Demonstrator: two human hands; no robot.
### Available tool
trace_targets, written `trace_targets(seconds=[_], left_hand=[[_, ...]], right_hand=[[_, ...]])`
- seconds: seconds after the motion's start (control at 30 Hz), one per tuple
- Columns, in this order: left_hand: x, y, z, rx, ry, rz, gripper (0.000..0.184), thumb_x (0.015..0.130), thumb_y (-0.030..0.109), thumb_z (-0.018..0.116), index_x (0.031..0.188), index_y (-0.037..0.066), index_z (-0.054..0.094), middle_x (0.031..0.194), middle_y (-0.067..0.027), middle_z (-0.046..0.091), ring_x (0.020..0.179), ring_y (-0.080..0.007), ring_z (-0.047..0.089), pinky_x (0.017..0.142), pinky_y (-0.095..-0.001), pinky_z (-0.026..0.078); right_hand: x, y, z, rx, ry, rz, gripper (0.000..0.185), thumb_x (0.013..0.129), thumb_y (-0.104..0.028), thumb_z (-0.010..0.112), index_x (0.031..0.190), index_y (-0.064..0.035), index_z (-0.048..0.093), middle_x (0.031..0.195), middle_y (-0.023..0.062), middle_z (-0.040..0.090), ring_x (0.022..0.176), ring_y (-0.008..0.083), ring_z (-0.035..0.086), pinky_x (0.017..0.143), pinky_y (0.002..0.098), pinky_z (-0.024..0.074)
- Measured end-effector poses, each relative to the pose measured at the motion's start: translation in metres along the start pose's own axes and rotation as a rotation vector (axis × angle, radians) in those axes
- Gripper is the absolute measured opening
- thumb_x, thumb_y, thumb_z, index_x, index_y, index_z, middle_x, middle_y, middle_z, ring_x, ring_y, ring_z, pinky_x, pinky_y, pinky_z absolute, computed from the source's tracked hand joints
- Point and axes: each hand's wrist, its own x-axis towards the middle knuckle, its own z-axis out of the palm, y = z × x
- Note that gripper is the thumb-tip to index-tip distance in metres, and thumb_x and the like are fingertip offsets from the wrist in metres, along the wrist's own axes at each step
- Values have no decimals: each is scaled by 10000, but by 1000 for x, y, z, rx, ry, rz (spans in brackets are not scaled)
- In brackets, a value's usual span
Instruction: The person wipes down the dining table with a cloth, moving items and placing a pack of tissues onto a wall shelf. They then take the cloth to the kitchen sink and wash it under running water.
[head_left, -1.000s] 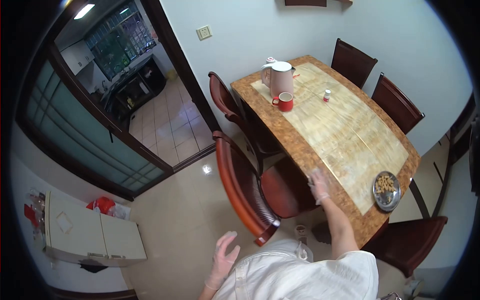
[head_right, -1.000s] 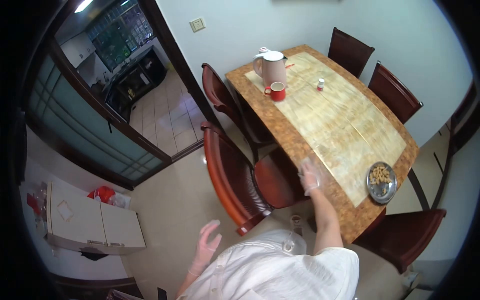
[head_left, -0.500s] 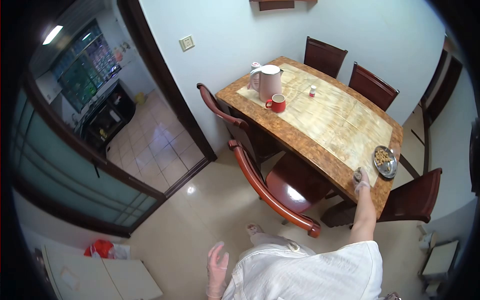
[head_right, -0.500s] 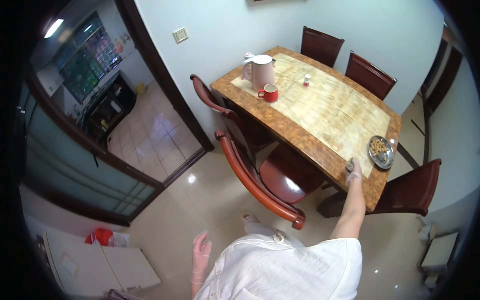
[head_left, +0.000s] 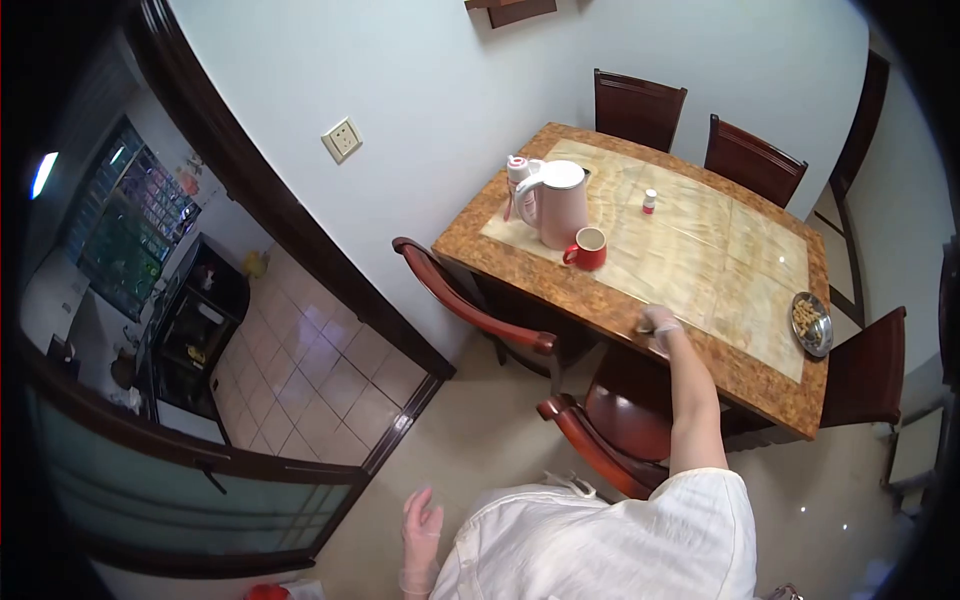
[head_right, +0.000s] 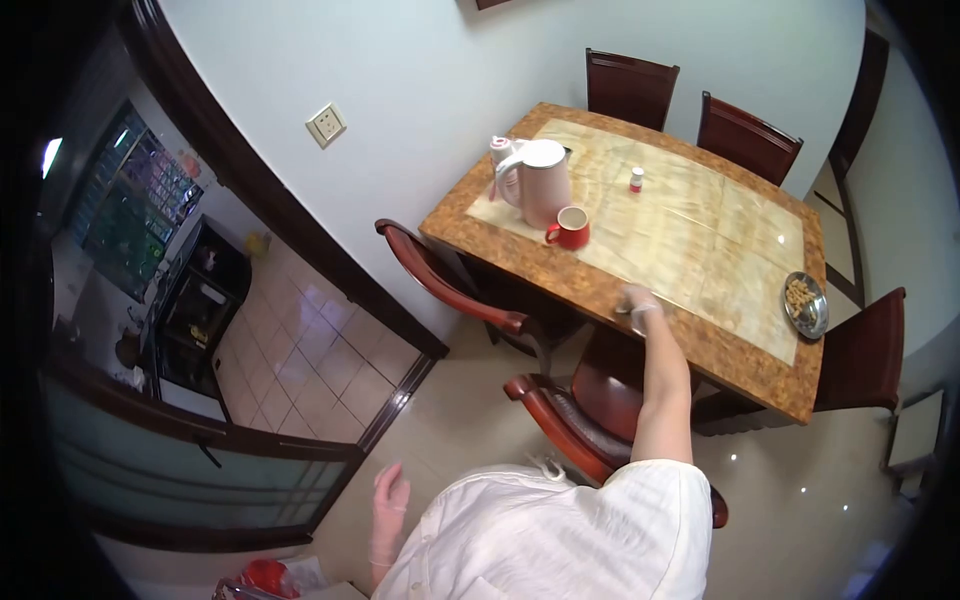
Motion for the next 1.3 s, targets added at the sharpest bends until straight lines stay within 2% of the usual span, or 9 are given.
trace_targets(seconds=[0.1,0.37,0.63,0.73,0.83,0.97,1.07,1.1,1.3], left_hand=[[70,-6,-27,32,-92,48,415,834,66,623,1237,54,525,1301,-120,464,1166,-241,503,919,-361,454],[253,-18,-76,198,-384,221,461,831,137,636,1265,69,497,1300,-143,446,1198,-301,458,967,-384,419],[375,37,-50,360,-549,508,587,801,151,634,1328,27,406,1383,-206,343,1265,-379,364,1039,-422,327],[423,43,-23,435,-496,588,716,772,166,650,1400,53,326,1458,-251,205,1327,-420,260,1061,-457,282],[458,83,0,567,-542,536,783,760,198,668,1428,59,284,1485,-253,145,1349,-442,203,1081,-479,234],[509,78,33,809,-598,584,951,707,381,719,1452,62,222,1488,-273,114,1349,-492,144,1055,-600,185],[528,85,48,996,-622,594,1106,665,557,695,1451,0,152,1493,-288,75,1349,-502,131,1051,-624,146],[529,85,49,1010,-631,594,1109,662,553,697,1450,-4,149,1491,-292,76,1347,-502,136,1047,-629,146],[535,93,40,1074,-689,674,1039,689,521,689,1447,22,182,1489,-265,127,1350,-455,186,1032,-652,145]], right_hand=[[14,-47,68,225,-299,8,195,857,-291,610,947,-121,580,662,2,517,517,128,484,454,284,386],[-33,-95,108,-39,-22,95,480,882,-263,575,1318,-89,471,727,104,602,519,160,561,470,305,448],[-69,-60,84,-369,341,291,409,867,-203,533,1254,-79,489,990,185,640,887,361,615,757,416,497],[-19,6,70,-414,695,275,396,881,-260,551,1228,-89,463,1326,210,428,1182,369,452,973,422,389],[51,58,89,-1040,1284,-173,337,832,-221,584,1076,-8,488,1139,242,523,1033,419,516,878,455,420],[73,-39,164,-592,583,-58,292,792,-188,585,1001,-2,499,1032,236,493,988,422,468,853,478,391],[92,-114,231,-563,241,-348,312,790,-145,565,1054,11,506,1061,239,500,996,415,476,877,467,395],[125,-89,268,-668,293,-630,410,813,-140,551,1181,27,480,1192,257,482,1127,403,453,969,442,375],[219,-188,424,-754,37,-571,626,862,-325,566,1342,19,359,1418,193,342,1340,314,288,1086,381,266]])
